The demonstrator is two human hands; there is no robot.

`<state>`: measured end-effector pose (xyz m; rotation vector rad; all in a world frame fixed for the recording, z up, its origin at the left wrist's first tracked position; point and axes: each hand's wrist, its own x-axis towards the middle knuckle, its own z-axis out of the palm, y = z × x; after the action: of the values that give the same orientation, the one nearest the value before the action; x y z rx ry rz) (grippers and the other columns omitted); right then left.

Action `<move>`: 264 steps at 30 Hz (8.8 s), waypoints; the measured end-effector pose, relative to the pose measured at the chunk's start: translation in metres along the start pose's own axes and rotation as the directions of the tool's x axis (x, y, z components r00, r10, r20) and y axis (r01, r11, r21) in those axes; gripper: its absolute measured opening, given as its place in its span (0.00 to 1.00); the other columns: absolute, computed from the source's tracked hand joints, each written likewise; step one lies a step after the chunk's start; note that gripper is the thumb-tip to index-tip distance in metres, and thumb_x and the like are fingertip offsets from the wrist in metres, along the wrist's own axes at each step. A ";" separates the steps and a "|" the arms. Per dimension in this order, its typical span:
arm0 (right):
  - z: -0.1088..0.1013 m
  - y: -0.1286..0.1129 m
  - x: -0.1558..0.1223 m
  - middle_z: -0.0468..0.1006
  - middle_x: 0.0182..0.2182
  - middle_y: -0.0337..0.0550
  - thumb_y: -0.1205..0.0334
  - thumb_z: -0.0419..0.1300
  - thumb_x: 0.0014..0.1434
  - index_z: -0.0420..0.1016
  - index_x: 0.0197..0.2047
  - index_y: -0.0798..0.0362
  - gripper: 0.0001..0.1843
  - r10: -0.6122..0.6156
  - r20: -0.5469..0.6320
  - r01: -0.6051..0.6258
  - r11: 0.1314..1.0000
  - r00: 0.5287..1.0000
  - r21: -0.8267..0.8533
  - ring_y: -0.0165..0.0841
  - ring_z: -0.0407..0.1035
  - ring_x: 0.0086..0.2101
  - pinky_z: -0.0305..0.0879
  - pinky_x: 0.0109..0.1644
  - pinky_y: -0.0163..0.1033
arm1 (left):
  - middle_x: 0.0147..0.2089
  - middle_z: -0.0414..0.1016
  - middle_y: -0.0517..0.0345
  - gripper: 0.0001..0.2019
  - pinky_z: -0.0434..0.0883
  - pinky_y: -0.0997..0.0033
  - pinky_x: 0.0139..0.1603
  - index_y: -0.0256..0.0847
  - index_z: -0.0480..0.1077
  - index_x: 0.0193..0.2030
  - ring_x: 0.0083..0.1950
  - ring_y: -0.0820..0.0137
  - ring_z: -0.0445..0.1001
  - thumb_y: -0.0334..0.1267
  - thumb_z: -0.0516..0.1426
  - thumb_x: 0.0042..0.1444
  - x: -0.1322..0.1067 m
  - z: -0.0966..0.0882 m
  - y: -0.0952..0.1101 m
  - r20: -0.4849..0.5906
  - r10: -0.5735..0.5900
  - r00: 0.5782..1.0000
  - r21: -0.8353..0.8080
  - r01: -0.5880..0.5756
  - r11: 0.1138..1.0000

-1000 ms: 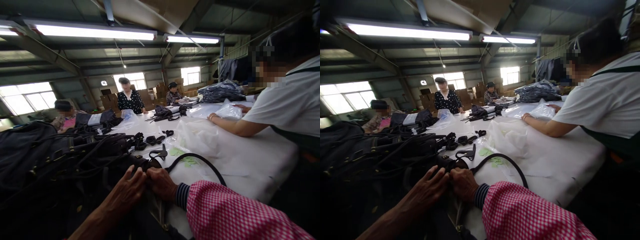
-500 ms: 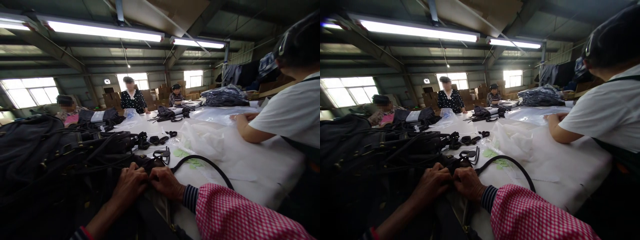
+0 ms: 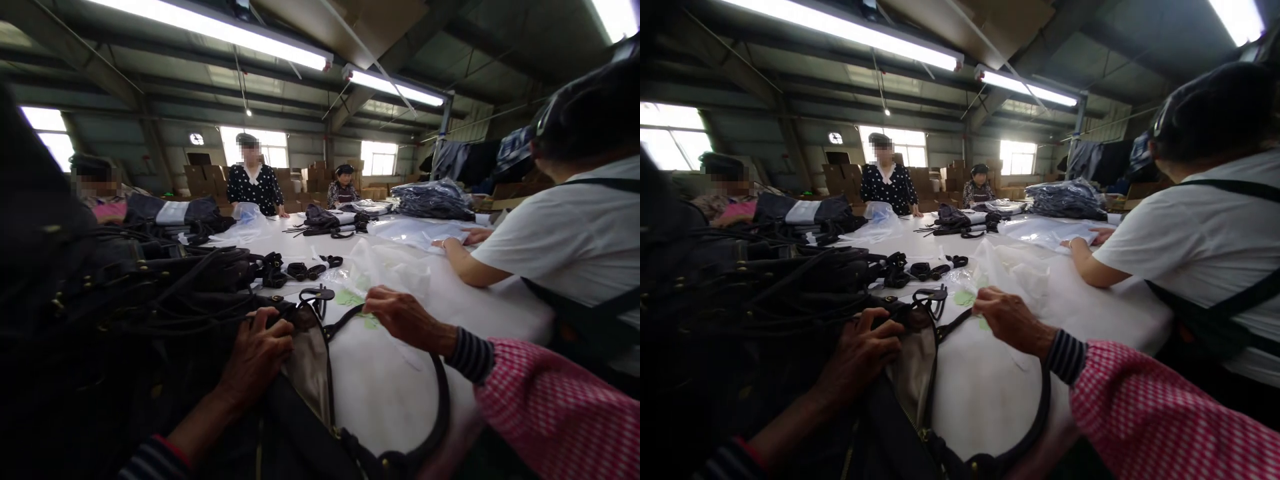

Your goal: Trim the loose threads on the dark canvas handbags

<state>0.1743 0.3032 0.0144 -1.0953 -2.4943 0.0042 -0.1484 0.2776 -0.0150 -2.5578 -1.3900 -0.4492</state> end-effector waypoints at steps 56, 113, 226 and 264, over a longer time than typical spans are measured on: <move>0.029 -0.006 -0.027 0.79 0.35 0.48 0.63 0.55 0.65 0.74 0.38 0.55 0.08 0.256 0.301 -0.211 0.962 0.919 -0.173 0.39 0.72 0.37 0.61 0.43 0.40 | 0.41 0.78 0.50 0.07 0.64 0.67 0.41 0.41 0.78 0.37 0.41 0.62 0.77 0.33 0.57 0.59 0.011 0.004 -0.003 0.219 -0.228 0.949 -0.126 0.259 0.958; 0.081 -0.103 0.068 0.71 0.15 0.28 0.66 0.59 0.41 0.64 0.40 0.52 0.19 0.248 0.573 -0.624 0.283 0.781 0.728 0.25 0.58 0.14 0.45 0.15 0.28 | 0.37 0.84 0.52 0.08 0.67 0.70 0.39 0.41 0.82 0.36 0.43 0.62 0.79 0.36 0.61 0.52 0.020 -0.027 -0.001 0.349 -0.521 0.779 -0.240 0.611 0.754; 0.104 0.088 0.232 0.74 0.50 0.51 0.78 0.52 0.59 0.71 0.51 0.54 0.19 0.302 0.067 -0.275 0.924 0.951 -0.265 0.39 0.73 0.44 0.58 0.38 0.38 | 0.45 0.69 0.58 0.06 0.57 0.62 0.53 0.46 0.75 0.37 0.50 0.62 0.67 0.39 0.57 0.56 -0.001 0.001 -0.005 0.448 -0.352 0.822 -0.603 0.569 0.559; 0.054 -0.017 0.009 0.75 0.26 0.37 0.60 0.58 0.59 0.80 0.44 0.50 0.12 0.329 0.128 -0.340 0.937 0.936 0.078 0.34 0.69 0.29 0.57 0.36 0.37 | 0.39 0.72 0.56 0.11 0.65 0.65 0.48 0.39 0.78 0.36 0.44 0.62 0.70 0.43 0.58 0.53 0.008 0.008 -0.018 0.290 -0.212 0.933 -0.680 0.357 0.640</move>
<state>0.1367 0.3067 -0.0285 -1.4998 -2.3408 0.2929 -0.1581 0.2958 -0.0191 -3.0285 -2.0349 -1.0299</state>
